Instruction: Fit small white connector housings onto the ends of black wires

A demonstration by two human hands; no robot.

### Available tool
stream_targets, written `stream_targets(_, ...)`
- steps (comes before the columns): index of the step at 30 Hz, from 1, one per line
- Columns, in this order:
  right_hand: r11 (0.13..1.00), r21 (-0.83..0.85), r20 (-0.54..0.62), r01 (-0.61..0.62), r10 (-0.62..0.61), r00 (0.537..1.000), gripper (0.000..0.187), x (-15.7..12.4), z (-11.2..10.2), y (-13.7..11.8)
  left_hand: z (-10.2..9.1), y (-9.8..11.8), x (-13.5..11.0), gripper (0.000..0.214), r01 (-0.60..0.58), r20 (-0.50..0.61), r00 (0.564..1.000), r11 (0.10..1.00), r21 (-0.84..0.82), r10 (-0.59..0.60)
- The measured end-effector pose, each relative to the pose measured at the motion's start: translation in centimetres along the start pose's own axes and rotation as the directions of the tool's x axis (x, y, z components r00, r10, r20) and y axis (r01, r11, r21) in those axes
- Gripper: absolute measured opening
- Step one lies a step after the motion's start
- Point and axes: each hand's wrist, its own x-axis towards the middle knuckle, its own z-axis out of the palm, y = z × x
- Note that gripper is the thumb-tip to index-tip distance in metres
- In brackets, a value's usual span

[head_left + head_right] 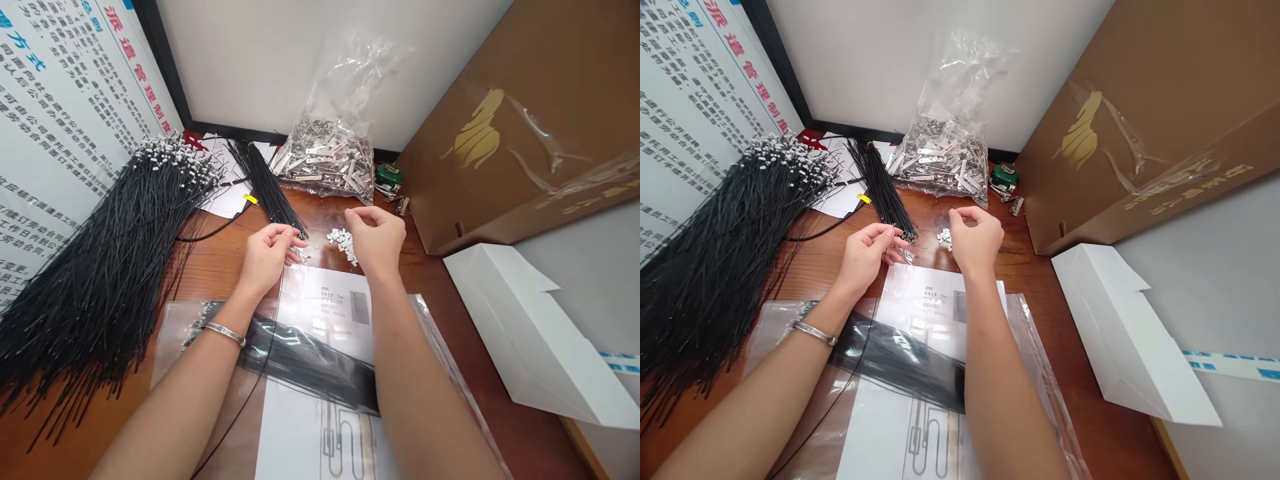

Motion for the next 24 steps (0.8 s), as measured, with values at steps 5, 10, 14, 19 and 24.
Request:
stream_targets(5,0.939,-0.341,0.223,0.042,0.037,0.974,0.018,0.43,-0.89,0.41,0.01,-0.08,0.04,0.021,0.007,-0.013,1.0,1.0,-0.014,-0.007)
stream_targets(10,0.892,-0.438,0.342,0.11,0.053,0.938,0.022,0.27,-0.76,0.09,0.11,-0.05,0.04,0.021,0.004,-0.019,1.0,1.0,-0.023,-0.005)
stream_targets(14,0.875,-0.464,0.404,0.139,0.069,0.912,0.024,0.38,-1.07,0.16,0.16,0.12,0.02,0.021,0.001,-0.025,1.0,1.0,-0.006,-0.001)
stream_targets(19,0.864,-0.475,0.428,0.169,0.059,0.902,0.024,0.41,-1.16,0.42,0.11,0.25,-0.04,0.018,0.002,-0.025,1.0,1.0,0.011,-0.001)
stream_targets(24,0.864,-0.473,0.442,0.172,0.063,0.895,0.021,0.48,-1.16,0.7,0.18,0.3,-0.08,0.015,-0.013,-0.016,1.0,1.0,0.005,0.013)
